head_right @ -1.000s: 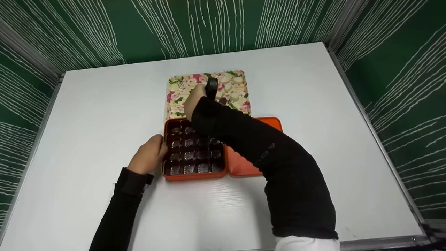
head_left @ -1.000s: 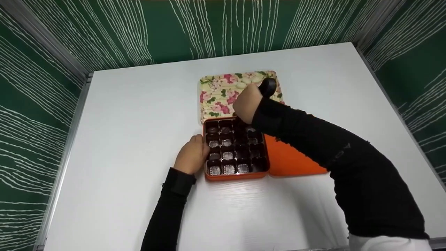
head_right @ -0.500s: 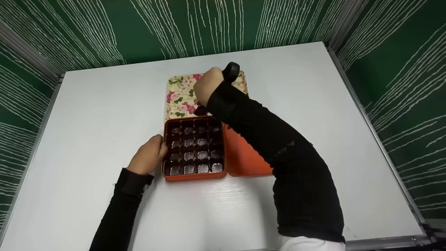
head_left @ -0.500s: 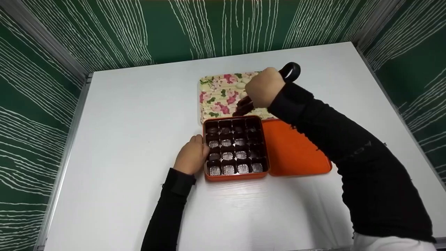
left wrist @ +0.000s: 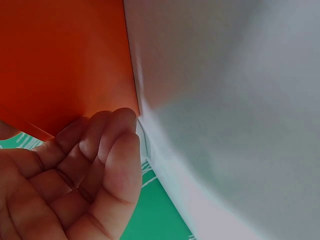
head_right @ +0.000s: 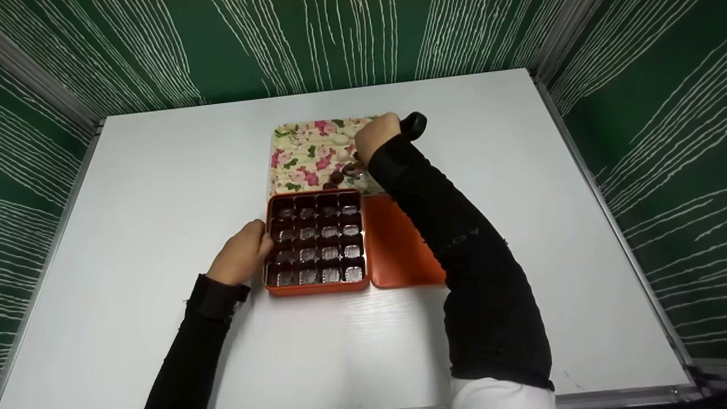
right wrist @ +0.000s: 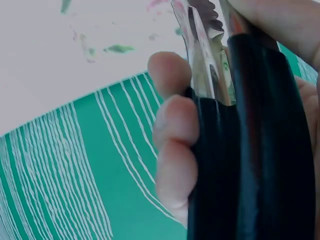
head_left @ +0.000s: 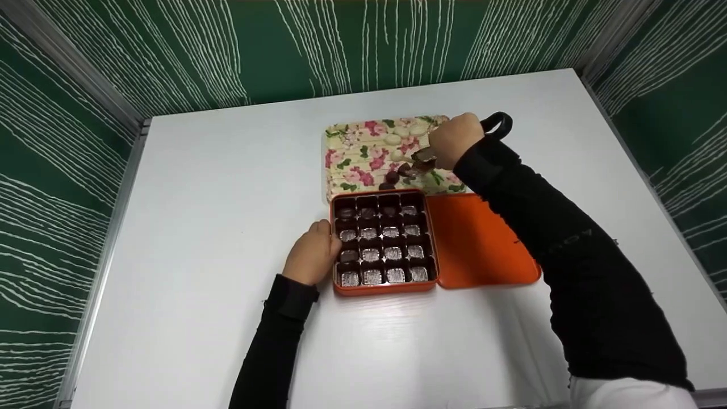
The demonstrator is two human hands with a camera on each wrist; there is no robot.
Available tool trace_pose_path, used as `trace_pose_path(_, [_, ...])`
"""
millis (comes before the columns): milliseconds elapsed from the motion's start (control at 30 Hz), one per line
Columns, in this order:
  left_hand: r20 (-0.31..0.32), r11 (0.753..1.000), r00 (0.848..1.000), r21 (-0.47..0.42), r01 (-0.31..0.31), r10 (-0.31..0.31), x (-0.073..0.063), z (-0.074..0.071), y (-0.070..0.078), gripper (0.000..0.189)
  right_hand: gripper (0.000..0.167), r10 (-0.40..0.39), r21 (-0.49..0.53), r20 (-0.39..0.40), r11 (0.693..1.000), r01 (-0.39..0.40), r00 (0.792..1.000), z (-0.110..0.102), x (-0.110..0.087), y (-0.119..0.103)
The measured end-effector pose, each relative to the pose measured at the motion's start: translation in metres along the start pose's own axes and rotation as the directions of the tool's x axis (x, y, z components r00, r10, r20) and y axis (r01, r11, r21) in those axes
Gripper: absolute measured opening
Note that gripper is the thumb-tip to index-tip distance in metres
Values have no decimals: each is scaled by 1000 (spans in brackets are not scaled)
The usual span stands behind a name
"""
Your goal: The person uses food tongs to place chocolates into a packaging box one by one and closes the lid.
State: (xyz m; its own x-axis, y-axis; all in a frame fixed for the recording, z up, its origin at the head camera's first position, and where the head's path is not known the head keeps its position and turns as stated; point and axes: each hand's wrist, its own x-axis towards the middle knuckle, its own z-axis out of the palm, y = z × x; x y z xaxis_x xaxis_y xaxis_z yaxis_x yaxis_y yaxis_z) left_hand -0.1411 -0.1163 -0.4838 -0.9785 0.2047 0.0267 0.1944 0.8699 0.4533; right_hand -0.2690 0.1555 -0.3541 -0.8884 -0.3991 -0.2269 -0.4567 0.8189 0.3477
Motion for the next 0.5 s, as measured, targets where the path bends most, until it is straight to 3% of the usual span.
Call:
trace_pose_path(167, [9,1000,1000,3,10,-10,0,0,0,32,49,-3,18,11,1000,3,1000,11,7,-6])
trace_pose_path(500, [3,1000,1000,-6,23,-23,0,0,0,32,49,-3,-40,23,999,4,1000,12,18,-16])
